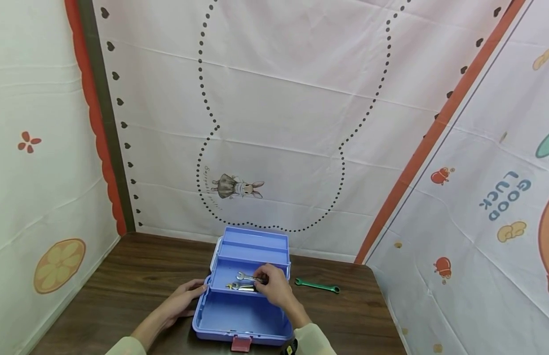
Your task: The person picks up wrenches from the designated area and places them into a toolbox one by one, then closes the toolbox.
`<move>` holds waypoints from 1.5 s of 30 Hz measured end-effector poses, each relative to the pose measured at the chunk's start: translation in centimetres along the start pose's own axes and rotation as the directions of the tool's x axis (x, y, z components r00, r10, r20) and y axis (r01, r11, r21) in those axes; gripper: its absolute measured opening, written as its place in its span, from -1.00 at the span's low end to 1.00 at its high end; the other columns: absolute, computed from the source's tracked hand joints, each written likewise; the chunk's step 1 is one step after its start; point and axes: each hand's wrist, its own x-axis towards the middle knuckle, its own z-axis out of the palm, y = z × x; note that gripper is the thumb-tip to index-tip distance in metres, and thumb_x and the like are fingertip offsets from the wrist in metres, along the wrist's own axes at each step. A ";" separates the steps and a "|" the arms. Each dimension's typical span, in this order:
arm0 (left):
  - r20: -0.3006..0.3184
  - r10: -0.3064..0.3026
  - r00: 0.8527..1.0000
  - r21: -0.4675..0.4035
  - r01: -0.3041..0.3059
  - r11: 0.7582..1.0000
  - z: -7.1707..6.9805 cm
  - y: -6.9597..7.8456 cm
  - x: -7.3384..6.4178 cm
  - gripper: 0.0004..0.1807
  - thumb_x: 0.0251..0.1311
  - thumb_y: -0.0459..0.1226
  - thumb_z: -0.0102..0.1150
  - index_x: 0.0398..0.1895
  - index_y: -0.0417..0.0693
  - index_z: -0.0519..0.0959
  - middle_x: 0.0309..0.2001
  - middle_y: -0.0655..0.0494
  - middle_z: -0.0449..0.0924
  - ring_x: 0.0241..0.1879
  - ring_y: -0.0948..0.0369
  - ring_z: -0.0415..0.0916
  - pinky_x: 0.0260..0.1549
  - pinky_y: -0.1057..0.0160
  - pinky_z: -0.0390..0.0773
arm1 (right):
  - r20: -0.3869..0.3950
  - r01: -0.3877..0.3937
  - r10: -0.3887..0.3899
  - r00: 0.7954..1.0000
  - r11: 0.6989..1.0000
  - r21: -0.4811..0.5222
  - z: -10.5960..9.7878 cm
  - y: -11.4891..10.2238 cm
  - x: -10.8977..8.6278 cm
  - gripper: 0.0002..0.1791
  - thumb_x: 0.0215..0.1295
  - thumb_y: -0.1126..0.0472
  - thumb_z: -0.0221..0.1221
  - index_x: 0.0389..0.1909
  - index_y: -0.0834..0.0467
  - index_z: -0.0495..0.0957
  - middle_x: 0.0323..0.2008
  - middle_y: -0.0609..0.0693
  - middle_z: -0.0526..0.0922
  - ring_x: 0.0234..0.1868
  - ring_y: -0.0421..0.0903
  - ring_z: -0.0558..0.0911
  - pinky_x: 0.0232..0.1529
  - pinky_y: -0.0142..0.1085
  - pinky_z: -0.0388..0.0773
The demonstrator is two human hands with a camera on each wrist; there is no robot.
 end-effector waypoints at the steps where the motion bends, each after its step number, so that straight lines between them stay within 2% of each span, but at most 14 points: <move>1: -0.001 0.000 1.000 -0.001 0.000 1.000 0.0 0.0 0.0 -0.23 0.46 0.09 0.26 0.49 -0.27 0.38 0.39 -0.32 0.37 0.34 -0.25 0.38 -0.05 -0.21 0.73 | -0.005 -0.001 0.001 1.000 1.000 -0.001 0.1 0.1 0.0 -0.85 0.31 0.38 0.41 -0.20 0.08 0.72 -0.27 -0.14 0.65 -0.28 -0.28 0.58 -0.25 -0.39 0.61; 19: 0.010 -0.007 1.000 0.003 0.007 1.000 -0.1 0.0 0.1 -0.19 0.45 0.12 0.26 0.50 -0.28 0.36 0.40 -0.34 0.36 0.33 -0.26 0.39 -0.06 -0.21 0.73 | -0.079 0.036 -0.037 0.996 0.999 -0.015 1.0 0.1 -0.3 -0.80 0.17 0.43 0.44 -0.29 0.08 0.72 -0.34 -0.14 0.64 -0.33 -0.30 0.56 -0.32 -0.44 0.57; 34: 0.004 -0.002 1.000 0.007 0.002 1.000 -0.1 -0.1 0.1 -0.20 0.46 0.11 0.25 0.49 -0.28 0.37 0.40 -0.34 0.35 0.32 -0.25 0.41 -0.06 -0.21 0.73 | -0.051 -0.009 0.009 0.999 1.000 0.003 0.9 -0.1 -0.3 -0.84 0.24 0.40 0.42 -0.25 0.09 0.72 -0.30 -0.12 0.65 -0.31 -0.28 0.58 -0.29 -0.43 0.59; 41: 0.006 0.000 1.000 0.006 0.000 1.000 -0.1 -0.1 0.2 -0.19 0.46 0.12 0.25 0.50 -0.28 0.36 0.41 -0.35 0.33 0.33 -0.27 0.39 -0.05 -0.21 0.73 | -0.044 0.016 -0.014 0.999 0.999 0.037 0.9 0.1 -0.4 -0.85 0.28 0.41 0.40 -0.22 0.12 0.72 -0.28 -0.07 0.67 -0.30 -0.31 0.60 -0.29 -0.42 0.64; 45: 0.008 0.003 1.000 0.006 -0.003 1.000 -0.1 -0.2 0.1 -0.20 0.47 0.11 0.24 0.50 -0.29 0.36 0.40 -0.35 0.34 0.33 -0.27 0.39 -0.06 -0.22 0.73 | -0.039 0.004 -0.003 0.999 0.999 0.043 0.9 0.1 -0.5 -0.86 0.29 0.40 0.39 -0.21 0.11 0.72 -0.28 -0.09 0.66 -0.30 -0.32 0.59 -0.29 -0.42 0.64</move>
